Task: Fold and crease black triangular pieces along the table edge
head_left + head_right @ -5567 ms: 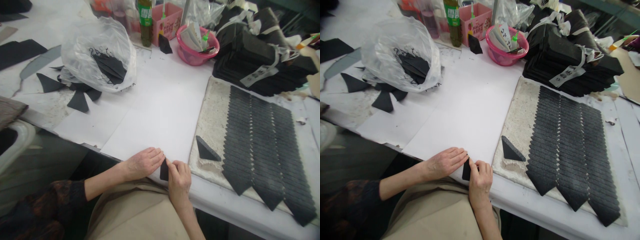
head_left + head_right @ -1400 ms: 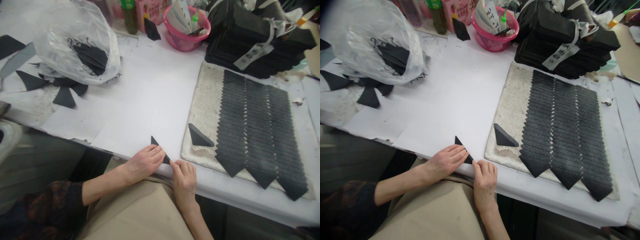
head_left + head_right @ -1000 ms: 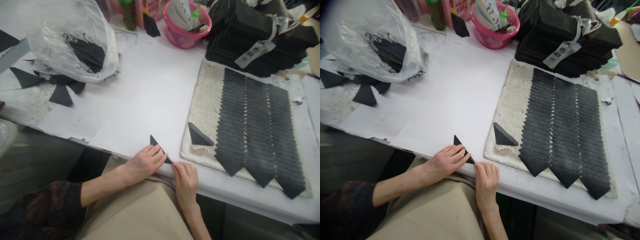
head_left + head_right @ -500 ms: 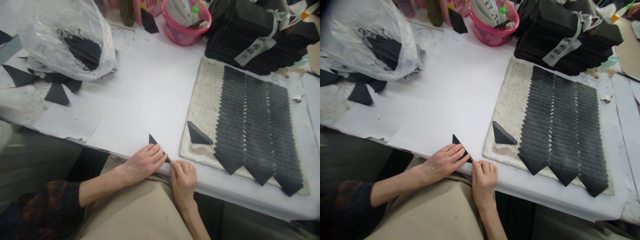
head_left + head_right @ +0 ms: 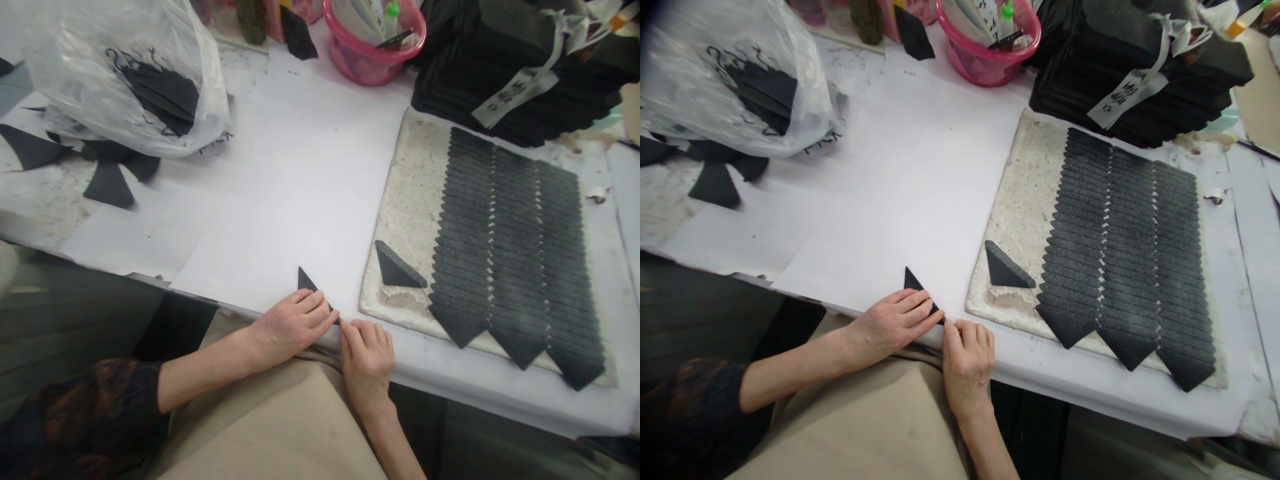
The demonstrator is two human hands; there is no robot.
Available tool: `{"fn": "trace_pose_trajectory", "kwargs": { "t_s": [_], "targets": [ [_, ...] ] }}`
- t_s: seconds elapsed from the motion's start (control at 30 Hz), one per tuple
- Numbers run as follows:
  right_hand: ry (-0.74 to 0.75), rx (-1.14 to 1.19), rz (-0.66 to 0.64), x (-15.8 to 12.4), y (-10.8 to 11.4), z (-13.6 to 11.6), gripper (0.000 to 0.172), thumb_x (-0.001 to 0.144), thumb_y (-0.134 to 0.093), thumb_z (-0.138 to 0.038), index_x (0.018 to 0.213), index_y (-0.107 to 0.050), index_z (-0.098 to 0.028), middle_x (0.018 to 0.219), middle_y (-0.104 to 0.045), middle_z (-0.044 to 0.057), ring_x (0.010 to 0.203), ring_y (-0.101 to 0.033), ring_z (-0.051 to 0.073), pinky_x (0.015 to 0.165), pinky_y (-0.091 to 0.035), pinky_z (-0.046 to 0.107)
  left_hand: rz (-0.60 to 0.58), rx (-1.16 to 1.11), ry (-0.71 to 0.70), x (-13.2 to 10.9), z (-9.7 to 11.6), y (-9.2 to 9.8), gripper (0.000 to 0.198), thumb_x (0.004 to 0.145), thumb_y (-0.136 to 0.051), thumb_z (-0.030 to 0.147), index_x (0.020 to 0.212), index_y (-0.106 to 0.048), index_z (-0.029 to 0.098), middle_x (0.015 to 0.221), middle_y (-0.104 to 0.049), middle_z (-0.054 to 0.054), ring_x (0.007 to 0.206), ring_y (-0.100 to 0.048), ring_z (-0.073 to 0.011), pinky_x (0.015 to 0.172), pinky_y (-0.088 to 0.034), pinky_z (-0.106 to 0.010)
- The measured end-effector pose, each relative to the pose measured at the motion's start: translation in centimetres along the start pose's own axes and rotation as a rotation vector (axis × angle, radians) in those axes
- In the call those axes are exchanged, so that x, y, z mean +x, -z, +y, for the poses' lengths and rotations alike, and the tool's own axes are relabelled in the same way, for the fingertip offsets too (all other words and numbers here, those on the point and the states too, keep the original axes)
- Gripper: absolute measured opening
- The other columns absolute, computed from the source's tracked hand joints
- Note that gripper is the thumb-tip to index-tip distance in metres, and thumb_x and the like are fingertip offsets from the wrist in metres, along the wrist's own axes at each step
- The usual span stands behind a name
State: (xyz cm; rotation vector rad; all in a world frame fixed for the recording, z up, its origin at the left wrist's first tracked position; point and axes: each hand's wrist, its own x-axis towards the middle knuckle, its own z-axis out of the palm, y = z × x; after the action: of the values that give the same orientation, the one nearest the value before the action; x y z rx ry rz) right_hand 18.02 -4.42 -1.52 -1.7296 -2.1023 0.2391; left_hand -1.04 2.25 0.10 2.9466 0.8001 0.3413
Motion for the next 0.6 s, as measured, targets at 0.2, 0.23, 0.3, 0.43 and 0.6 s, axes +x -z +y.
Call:
{"fn": "trace_pose_trajectory", "kwargs": {
  "t_s": [0.2,0.23,0.3,0.43,0.6],
  "targets": [
    [-0.014,-0.007,-0.038,-0.37,0.02,0.06,0.01,0.094,-0.056,-0.018,0.094,-0.065,-0.022,0.084,-0.062,0.003,0.077,-0.05,0.018,0.075,-0.037,0.033,-0.005,0.018,0.022,-0.1,0.23,0.16,0.029,0.095,-0.052,0.015,0.124,-0.056,0.012,0.113,-0.062,-0.011,0.113,-0.055,-0.0278,0.094,-0.051,-0.04],
    [-0.027,0.011,-0.034,-0.4,0.03,0.09,0.009,0.094,-0.056,-0.018,0.093,-0.064,-0.022,0.084,-0.062,0.003,0.077,-0.051,0.018,0.075,-0.037,0.033,-0.005,0.02,0.02,-0.13,0.24,0.17,0.03,0.095,-0.053,0.015,0.124,-0.056,0.012,0.113,-0.062,-0.011,0.113,-0.055,-0.028,0.094,-0.051,-0.04],
    [-0.054,0.06,-0.015,-0.42,0.05,0.13,0.008,0.094,-0.056,-0.018,0.093,-0.063,-0.022,0.085,-0.063,0.003,0.079,-0.052,0.018,0.075,-0.038,0.033,0.0,0.023,0.015,-0.17,0.25,0.18,0.03,0.094,-0.054,0.014,0.124,-0.056,0.011,0.113,-0.062,-0.011,0.114,-0.056,-0.0283,0.094,-0.051,-0.04],
    [-0.07,0.107,0.012,-0.47,0.06,0.12,0.007,0.094,-0.056,-0.017,0.096,-0.062,-0.021,0.086,-0.064,0.003,0.08,-0.052,0.018,0.075,-0.038,0.033,-0.003,0.028,0.012,-0.28,0.26,0.12,0.032,0.094,-0.054,0.014,0.125,-0.056,0.01,0.114,-0.061,-0.012,0.114,-0.055,-0.029,0.094,-0.052,-0.04],
    [-0.046,0.064,-0.003,-0.74,0.05,0.17,0.008,0.093,-0.058,-0.017,0.095,-0.064,-0.022,0.086,-0.063,0.003,0.079,-0.051,0.018,0.074,-0.037,0.033,-0.007,0.02,0.013,-0.36,0.29,-0.04,0.032,0.094,-0.055,0.015,0.125,-0.056,0.011,0.115,-0.061,-0.012,0.114,-0.056,-0.0302,0.093,-0.053,-0.041]
  ]
}}
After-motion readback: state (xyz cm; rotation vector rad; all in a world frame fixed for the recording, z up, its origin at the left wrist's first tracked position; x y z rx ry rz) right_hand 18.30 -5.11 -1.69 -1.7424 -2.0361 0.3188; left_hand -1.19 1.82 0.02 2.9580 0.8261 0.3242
